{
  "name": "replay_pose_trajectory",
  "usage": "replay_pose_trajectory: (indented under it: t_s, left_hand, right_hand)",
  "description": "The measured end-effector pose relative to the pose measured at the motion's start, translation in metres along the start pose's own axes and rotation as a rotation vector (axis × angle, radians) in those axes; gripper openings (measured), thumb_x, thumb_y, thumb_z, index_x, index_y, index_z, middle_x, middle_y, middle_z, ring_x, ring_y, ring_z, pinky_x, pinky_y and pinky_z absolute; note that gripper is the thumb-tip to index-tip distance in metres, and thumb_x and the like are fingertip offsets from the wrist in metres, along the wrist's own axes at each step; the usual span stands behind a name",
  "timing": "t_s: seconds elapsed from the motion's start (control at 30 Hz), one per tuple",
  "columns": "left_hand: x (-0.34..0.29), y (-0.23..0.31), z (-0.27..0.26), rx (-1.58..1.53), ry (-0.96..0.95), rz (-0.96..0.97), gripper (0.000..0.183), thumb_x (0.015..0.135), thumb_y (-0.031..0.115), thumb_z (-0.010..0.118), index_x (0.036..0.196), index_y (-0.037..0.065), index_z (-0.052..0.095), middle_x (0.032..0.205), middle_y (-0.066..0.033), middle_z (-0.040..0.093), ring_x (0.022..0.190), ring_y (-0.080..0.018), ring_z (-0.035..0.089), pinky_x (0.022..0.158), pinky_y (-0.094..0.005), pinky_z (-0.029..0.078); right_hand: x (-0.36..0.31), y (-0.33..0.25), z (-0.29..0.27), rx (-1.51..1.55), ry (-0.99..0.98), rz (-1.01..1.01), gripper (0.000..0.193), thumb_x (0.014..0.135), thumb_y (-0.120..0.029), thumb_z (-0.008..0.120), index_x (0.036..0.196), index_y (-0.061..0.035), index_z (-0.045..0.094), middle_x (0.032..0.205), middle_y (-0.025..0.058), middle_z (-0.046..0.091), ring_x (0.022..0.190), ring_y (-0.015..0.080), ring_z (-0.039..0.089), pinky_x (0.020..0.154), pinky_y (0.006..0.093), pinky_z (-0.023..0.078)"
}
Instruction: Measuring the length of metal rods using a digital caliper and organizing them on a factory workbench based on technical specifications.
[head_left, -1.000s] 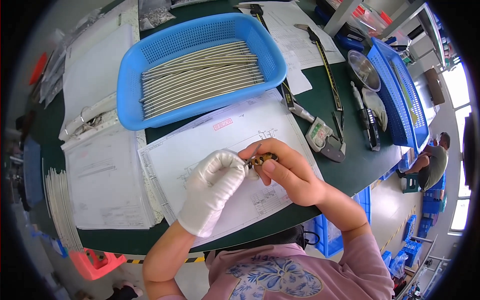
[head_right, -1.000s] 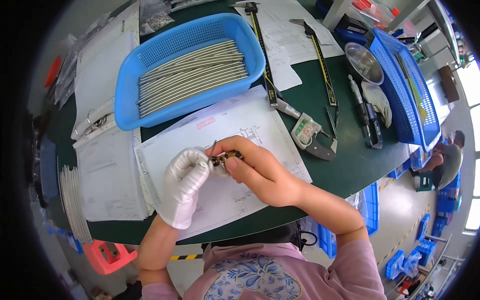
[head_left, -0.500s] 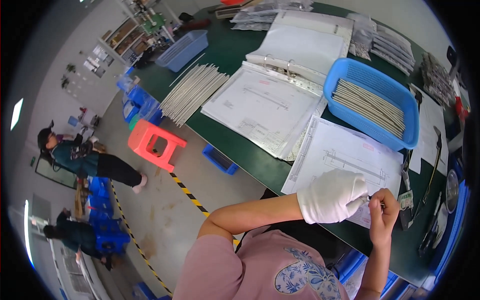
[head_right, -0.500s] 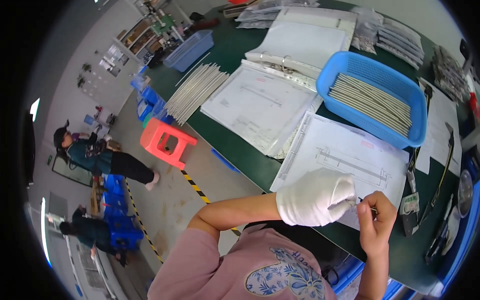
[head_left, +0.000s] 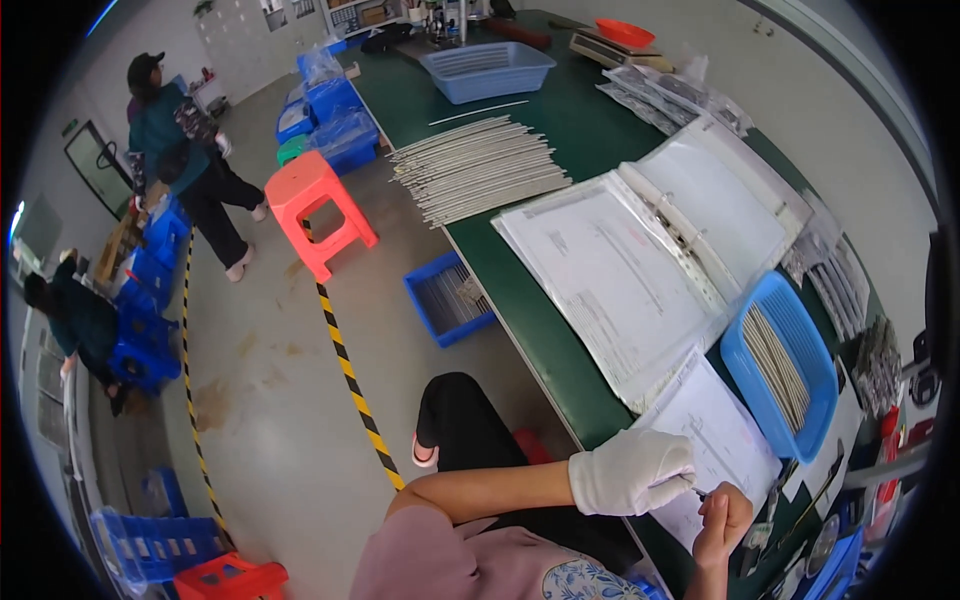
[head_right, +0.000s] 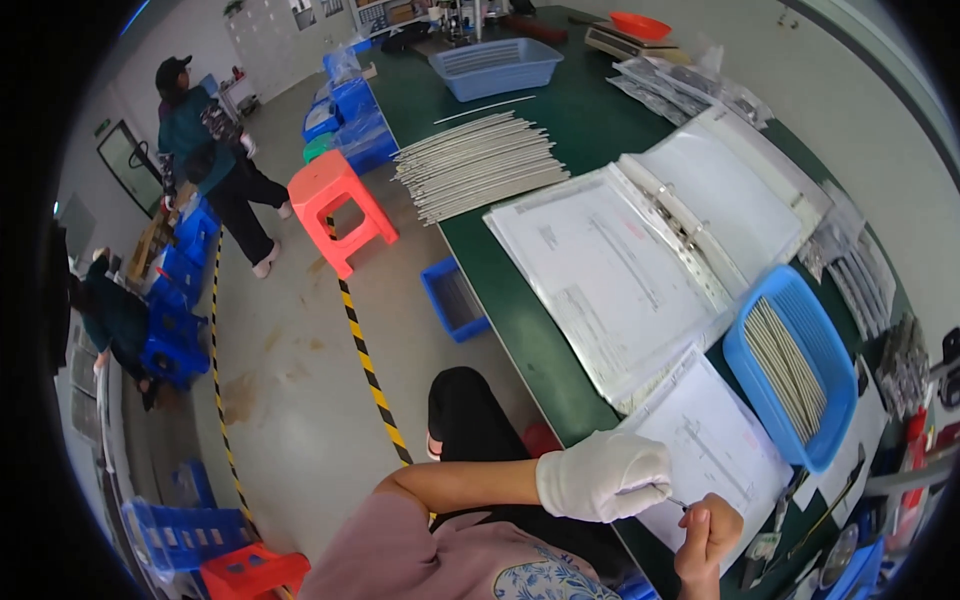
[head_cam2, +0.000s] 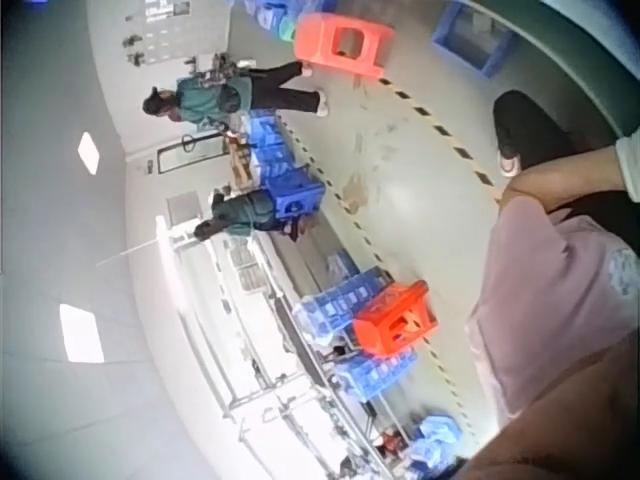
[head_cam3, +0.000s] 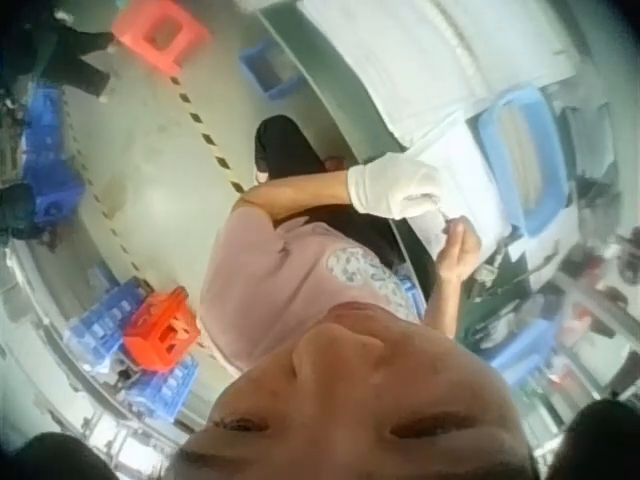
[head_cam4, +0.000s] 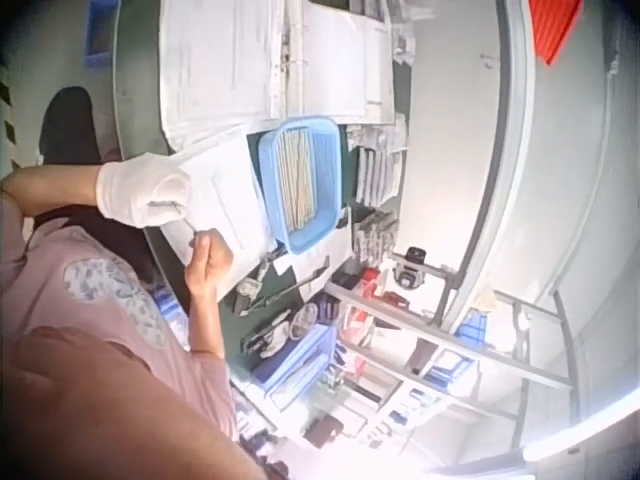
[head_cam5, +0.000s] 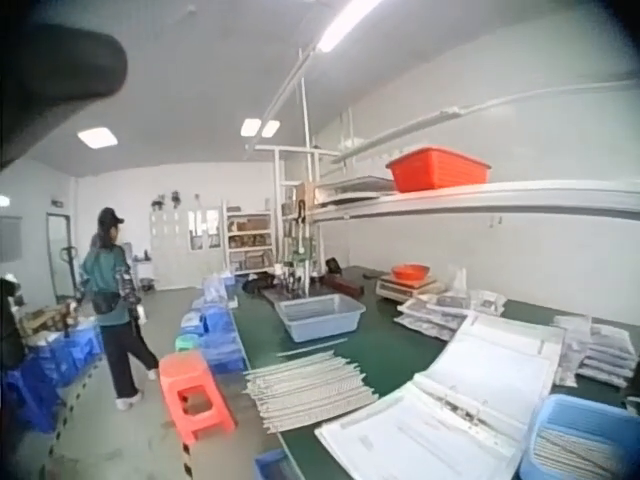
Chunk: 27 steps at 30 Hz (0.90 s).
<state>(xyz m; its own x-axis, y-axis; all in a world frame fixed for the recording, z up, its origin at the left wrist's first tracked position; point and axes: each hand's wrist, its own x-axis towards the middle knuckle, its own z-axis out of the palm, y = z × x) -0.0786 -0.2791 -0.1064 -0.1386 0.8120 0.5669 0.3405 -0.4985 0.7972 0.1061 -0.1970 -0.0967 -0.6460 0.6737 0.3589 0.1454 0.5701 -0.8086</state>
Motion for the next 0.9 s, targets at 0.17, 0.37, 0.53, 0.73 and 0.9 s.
replay_pose_trajectory:
  t_s: [0.17, 0.37, 0.53, 0.73, 0.9]
  left_hand:
    - [-0.022, -0.018, -0.094, 0.04, 0.37, -0.108, 0.002, 0.078, 0.004, 0.057, 0.079, 0.003, 0.055, 0.075, -0.0116, 0.055, 0.064, -0.0294, 0.056, 0.057, -0.0349, 0.044]
    - [-0.063, -0.047, -0.192, -0.148, 0.919, -0.464, 0.008, 0.086, 0.0, 0.048, 0.083, -0.003, 0.055, 0.086, -0.0107, 0.059, 0.071, -0.0156, 0.058, 0.066, -0.0263, 0.047]
    - [-0.124, -0.016, -0.253, -0.103, 1.062, -0.663, 0.006, 0.086, 0.001, 0.049, 0.088, -0.002, 0.055, 0.09, -0.0099, 0.058, 0.077, -0.0154, 0.057, 0.072, -0.0266, 0.047]
    - [-0.161, 0.003, -0.334, 0.58, 0.724, -0.996, 0.019, 0.083, 0.014, 0.058, 0.099, 0.004, 0.058, 0.091, -0.0127, 0.058, 0.083, -0.0303, 0.057, 0.076, -0.0384, 0.047]
    - [-0.119, 0.008, -0.415, 1.01, 0.466, -0.887, 0.029, 0.079, 0.021, 0.063, 0.104, 0.006, 0.059, 0.1, -0.0141, 0.057, 0.091, -0.0343, 0.054, 0.08, -0.0401, 0.045]
  right_hand:
    - [0.057, -0.013, 0.041, -0.036, -0.14, 0.069, 0.04, 0.089, -0.02, 0.044, 0.054, -0.0024, 0.045, 0.049, 0.007, 0.045, 0.043, 0.0168, 0.042, 0.043, 0.0296, 0.029]
    - [0.125, -0.04, 0.11, -0.123, -0.304, 0.102, 0.031, 0.085, -0.013, 0.048, 0.055, -0.003, 0.05, 0.049, 0.0097, 0.047, 0.042, 0.0209, 0.046, 0.042, 0.0318, 0.032]
    - [0.133, -0.083, 0.151, -0.327, -0.503, 0.345, 0.025, 0.081, -0.012, 0.054, 0.059, -0.0004, 0.051, 0.053, 0.015, 0.048, 0.045, 0.025, 0.049, 0.044, 0.0339, 0.035]
    - [0.128, -0.132, 0.209, -0.347, -0.666, 0.354, 0.021, 0.079, -0.016, 0.058, 0.064, -0.0023, 0.055, 0.059, 0.0166, 0.053, 0.052, 0.0343, 0.052, 0.047, 0.0382, 0.039]
    - [0.12, -0.145, 0.227, -0.245, -0.616, 0.452, 0.021, 0.079, -0.019, 0.059, 0.064, -0.0038, 0.056, 0.058, 0.0146, 0.053, 0.052, 0.0327, 0.053, 0.047, 0.0381, 0.039]
